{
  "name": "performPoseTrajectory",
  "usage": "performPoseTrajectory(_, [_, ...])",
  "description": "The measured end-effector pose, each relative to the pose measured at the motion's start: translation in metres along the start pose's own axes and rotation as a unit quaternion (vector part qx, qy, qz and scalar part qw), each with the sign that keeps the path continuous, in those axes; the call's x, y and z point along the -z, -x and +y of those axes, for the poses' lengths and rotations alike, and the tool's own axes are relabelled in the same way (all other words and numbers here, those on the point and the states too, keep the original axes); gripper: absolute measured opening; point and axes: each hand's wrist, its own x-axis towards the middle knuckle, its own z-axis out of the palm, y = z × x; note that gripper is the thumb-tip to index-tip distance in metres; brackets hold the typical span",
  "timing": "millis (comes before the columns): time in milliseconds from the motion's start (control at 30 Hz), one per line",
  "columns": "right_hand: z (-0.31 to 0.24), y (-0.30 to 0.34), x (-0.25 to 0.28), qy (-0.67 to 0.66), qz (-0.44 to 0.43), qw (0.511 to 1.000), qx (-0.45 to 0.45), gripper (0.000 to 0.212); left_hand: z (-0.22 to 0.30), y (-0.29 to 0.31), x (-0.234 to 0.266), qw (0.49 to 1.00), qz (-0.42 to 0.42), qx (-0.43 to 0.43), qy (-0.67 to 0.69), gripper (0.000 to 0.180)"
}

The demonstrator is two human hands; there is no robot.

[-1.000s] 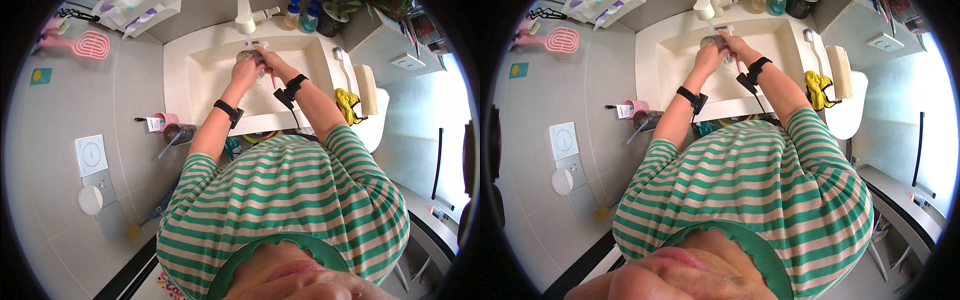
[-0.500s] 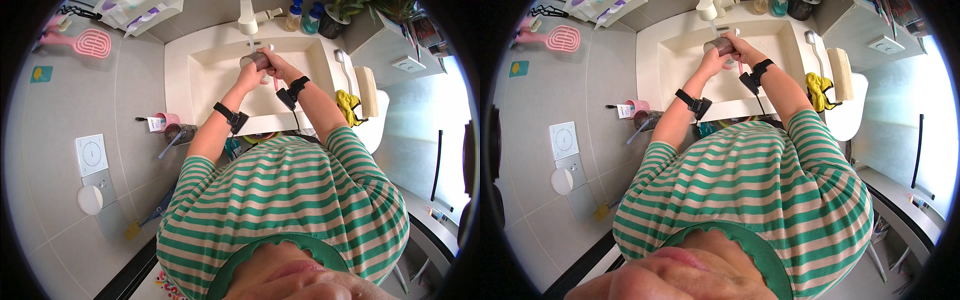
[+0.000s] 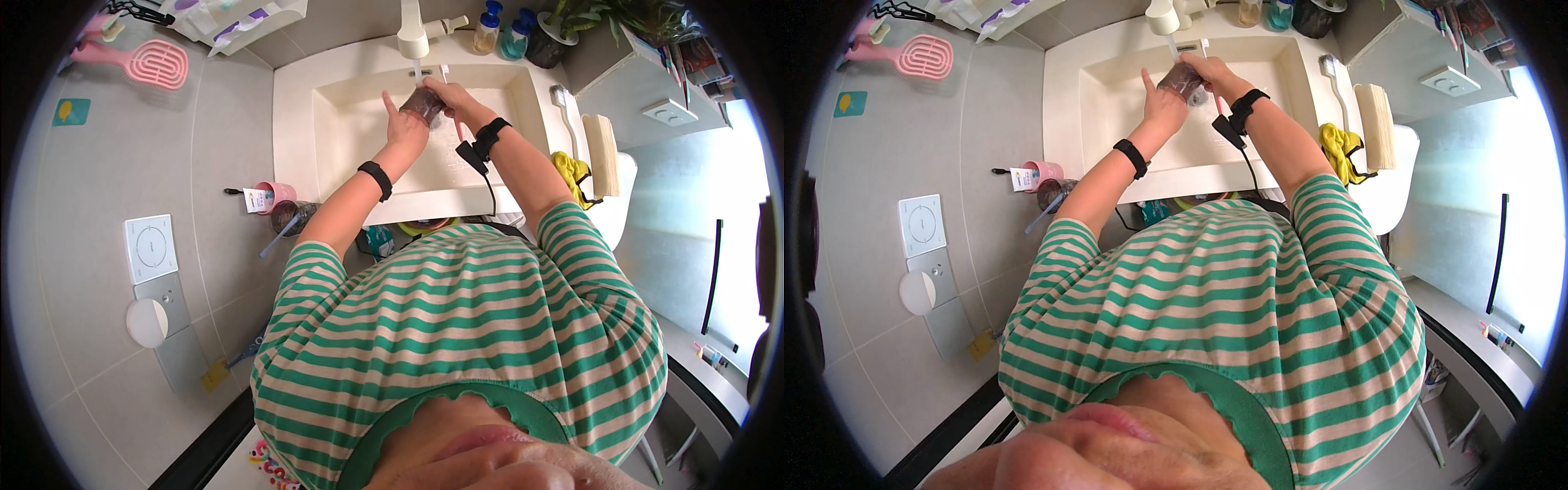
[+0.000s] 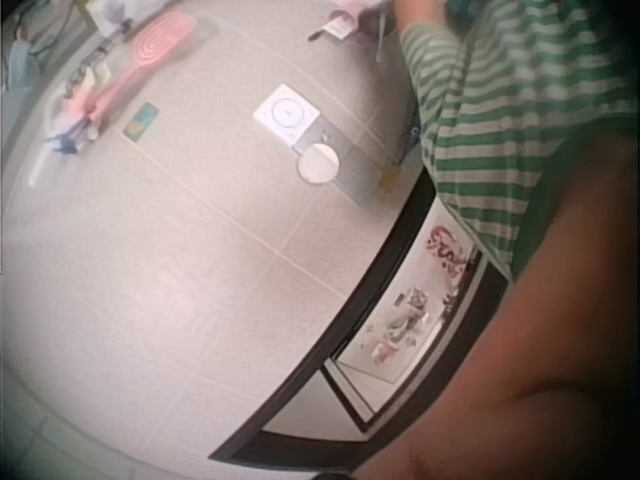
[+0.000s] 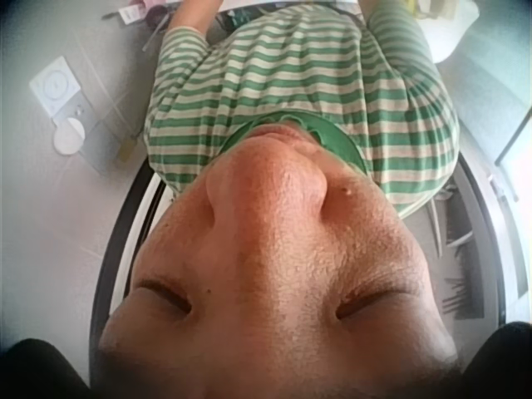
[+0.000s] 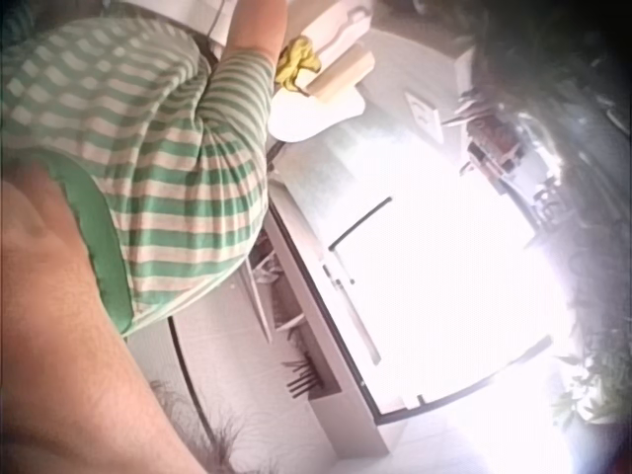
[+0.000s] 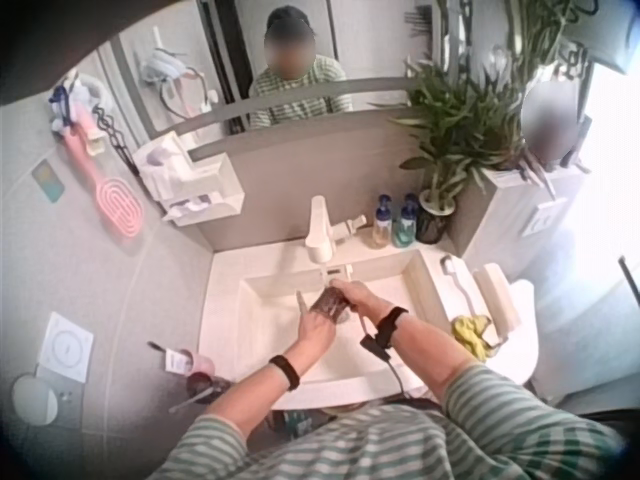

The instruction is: The person wipes the bathroom mirror and sink area with a yellow cloth, then rinses the cloth under running water. They proceed to rinse two toothbrushes and two cups under the tap, placing them back on the sink counter.

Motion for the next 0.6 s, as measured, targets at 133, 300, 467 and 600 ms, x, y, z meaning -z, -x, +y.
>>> performPoseTrajectory(133, [0.007, 0.001, -0.001, -0.046, 0.021, 0.999, -0.012, 0.032, -0.002, -0.012, -0.001, 0.937, -0.050, 0.009, 0.345, 0.037])
performPoseTrajectory(300, [0.015, 0.006, -0.004, -0.164, 0.049, 0.985, 0.015, 0.040, -0.020, -0.020, 0.011, 0.481, -0.146, 0.050, 0.863, 0.025])
performPoseTrajectory(467, [0.007, 0.006, -0.001, -0.174, -0.002, 0.985, -0.012, 0.043, -0.019, -0.012, 0.031, 0.149, -0.069, -0.030, 0.986, 0.028])
performPoseTrajectory(600, [0.003, 0.009, -0.003, -0.103, 0.019, 0.994, 0.014, 0.040, -0.019, -0.005, 0.041, 0.575, -0.164, -0.028, 0.801, 0.040])
